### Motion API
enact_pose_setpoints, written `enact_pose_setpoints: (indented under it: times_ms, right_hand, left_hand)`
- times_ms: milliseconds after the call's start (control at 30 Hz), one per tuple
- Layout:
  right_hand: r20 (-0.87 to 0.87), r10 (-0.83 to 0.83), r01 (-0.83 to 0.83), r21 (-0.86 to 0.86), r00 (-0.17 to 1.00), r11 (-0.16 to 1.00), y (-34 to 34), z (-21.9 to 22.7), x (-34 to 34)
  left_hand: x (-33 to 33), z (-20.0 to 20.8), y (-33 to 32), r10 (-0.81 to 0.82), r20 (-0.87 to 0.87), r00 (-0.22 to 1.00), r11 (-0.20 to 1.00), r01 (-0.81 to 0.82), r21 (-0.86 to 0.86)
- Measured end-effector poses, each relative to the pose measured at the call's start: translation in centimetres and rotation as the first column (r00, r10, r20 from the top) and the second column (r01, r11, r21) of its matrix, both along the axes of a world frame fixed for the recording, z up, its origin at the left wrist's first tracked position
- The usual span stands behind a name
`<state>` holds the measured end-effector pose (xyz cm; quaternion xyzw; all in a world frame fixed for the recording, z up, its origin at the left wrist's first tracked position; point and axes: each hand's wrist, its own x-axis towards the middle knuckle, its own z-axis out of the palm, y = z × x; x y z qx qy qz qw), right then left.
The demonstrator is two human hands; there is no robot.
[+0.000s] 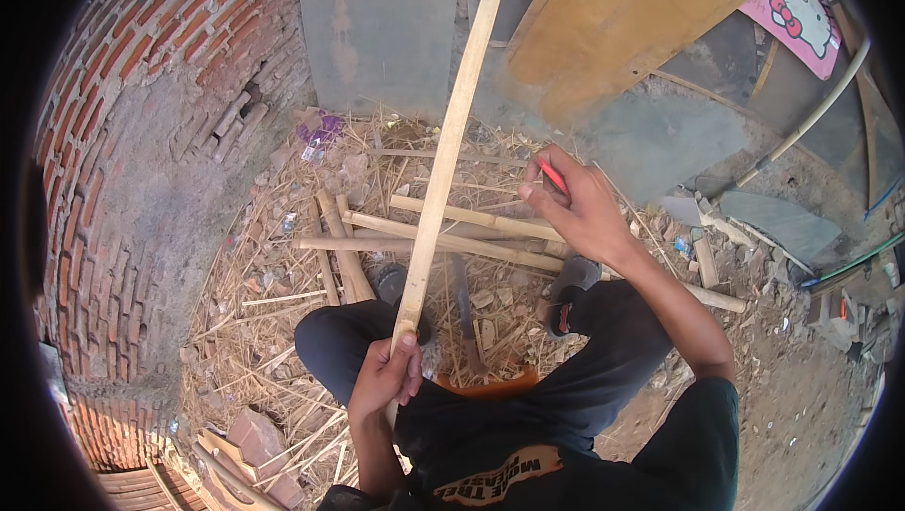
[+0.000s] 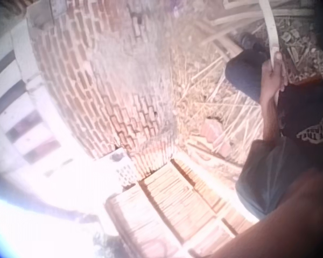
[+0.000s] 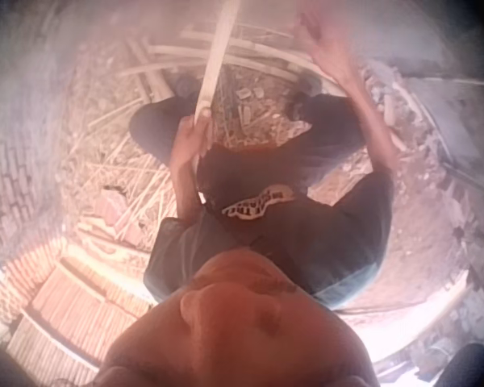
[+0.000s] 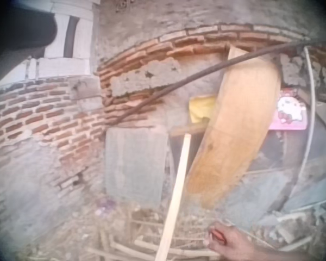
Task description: The person sits on the ground and uses a red utility knife to shave thin strips from a long wooden stick. They hold the stick with their left hand and scrape the blade along its length with their right hand, creating wood shavings. The person occasionally switches to a larger curved blade to continue shaving the wood.
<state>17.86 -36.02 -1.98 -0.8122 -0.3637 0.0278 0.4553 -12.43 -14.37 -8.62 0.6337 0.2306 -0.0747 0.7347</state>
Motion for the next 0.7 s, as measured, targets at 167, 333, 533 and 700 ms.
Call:
enact_pose_setpoints:
  times_ms: [167, 333, 533, 700]
  right_hand:
    - [-0.099, 0.158, -0.162, -0.029, 0.982, 0.986, 2.8, 0.9, -2.5]
    - [-0.271, 0.162, -0.131, 0.13, 0.949, 0.983, 4.5, -3.1, -2.2]
    - [-0.356, 0.095, -0.095, 0.018, 0.93, 0.995, 4.3, -3.3, -1.9]
    - [-0.659, 0.326, -0.118, 0.34, 0.678, 0.933, 3.6, -2.9, -1.4]
  left_hand:
    - [2.0, 0.6, -1.2, 0.106, 0.028, 0.994, 0.987, -0.109, 0.117]
    - [2.8, 0.9, -2.5, 0.099, 0.078, 0.992, 0.978, -0.112, 0.176]
    - [2.9, 0.2, -2.8, 0.105, 0.077, 0.991, 0.969, -0.119, 0.217]
    - [3.0, 0.4, -2.3, 0.026, 0.03, 0.999, 0.998, -0.028, 0.054]
